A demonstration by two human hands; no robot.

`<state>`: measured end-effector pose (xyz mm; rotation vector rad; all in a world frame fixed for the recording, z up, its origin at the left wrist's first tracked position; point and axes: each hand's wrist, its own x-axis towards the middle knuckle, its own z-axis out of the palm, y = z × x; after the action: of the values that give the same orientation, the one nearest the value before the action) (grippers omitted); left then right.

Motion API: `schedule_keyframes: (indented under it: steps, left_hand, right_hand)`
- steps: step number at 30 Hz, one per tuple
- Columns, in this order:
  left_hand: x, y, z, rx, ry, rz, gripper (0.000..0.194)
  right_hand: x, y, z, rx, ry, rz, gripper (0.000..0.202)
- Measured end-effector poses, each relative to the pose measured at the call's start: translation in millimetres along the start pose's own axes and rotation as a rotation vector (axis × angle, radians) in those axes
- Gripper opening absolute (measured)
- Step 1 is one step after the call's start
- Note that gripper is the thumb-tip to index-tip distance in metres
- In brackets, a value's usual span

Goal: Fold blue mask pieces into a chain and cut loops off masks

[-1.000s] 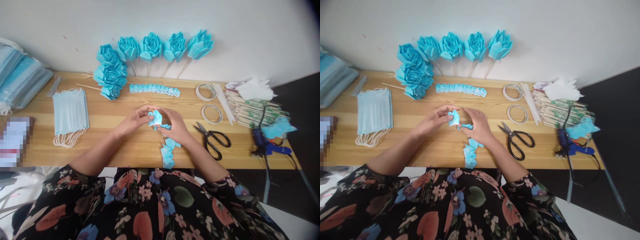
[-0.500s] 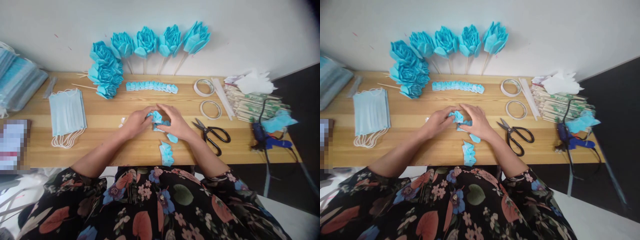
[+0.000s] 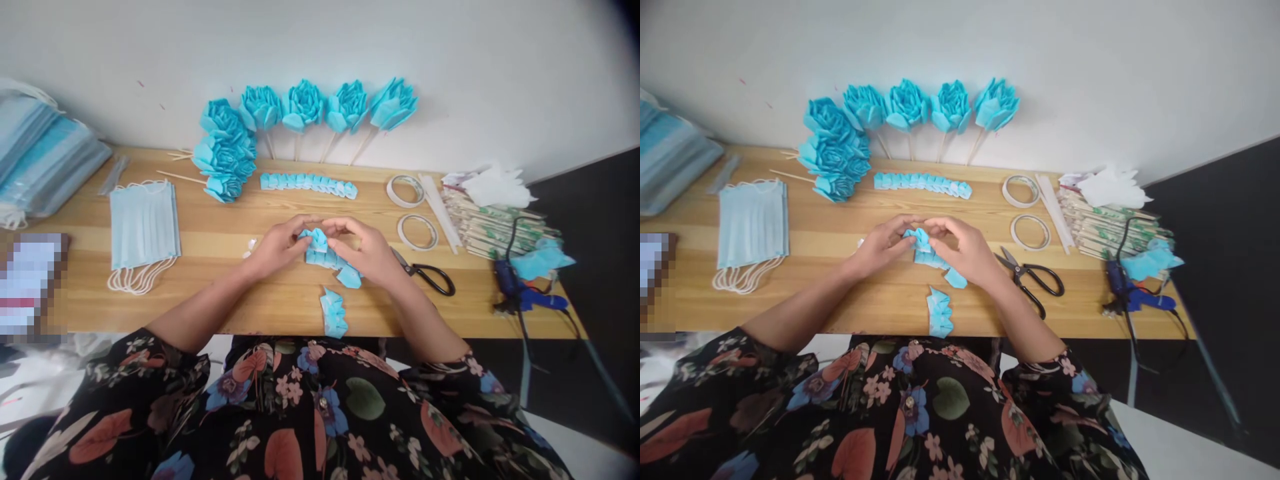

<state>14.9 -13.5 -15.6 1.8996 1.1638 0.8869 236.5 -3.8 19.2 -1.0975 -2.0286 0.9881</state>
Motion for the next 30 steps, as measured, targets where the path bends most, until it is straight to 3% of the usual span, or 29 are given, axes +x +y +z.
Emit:
schedule_keyframes:
  steps: [9, 14, 17, 20, 30]
  left_hand:
    - [0, 7, 0.9, -0.112, 0.027, 0.008, 0.054]
    - [2, 9, -6.0, -0.334, -0.008, -0.074, 0.061]
    - [4, 8, -7.6, -0.349, 0.032, -0.126, 0.047]
    - [5, 7, -5.1, -0.22, 0.025, -0.156, 0.032]
    - [5, 7, -6.0, -0.195, -0.002, -0.211, 0.033]
  right_hand:
    - [24, -2, 11, 0.021, -0.112, 0.018, 0.028]
    - [27, 16, 15, 0.305, 0.018, 0.155, 0.027]
    - [25, 22, 16, 0.446, 0.056, 0.197, 0.028]
    - [22, 21, 19, 0.505, 0.041, 0.207, 0.029]
    - [20, 17, 13, 0.521, 0.028, 0.222, 0.031]
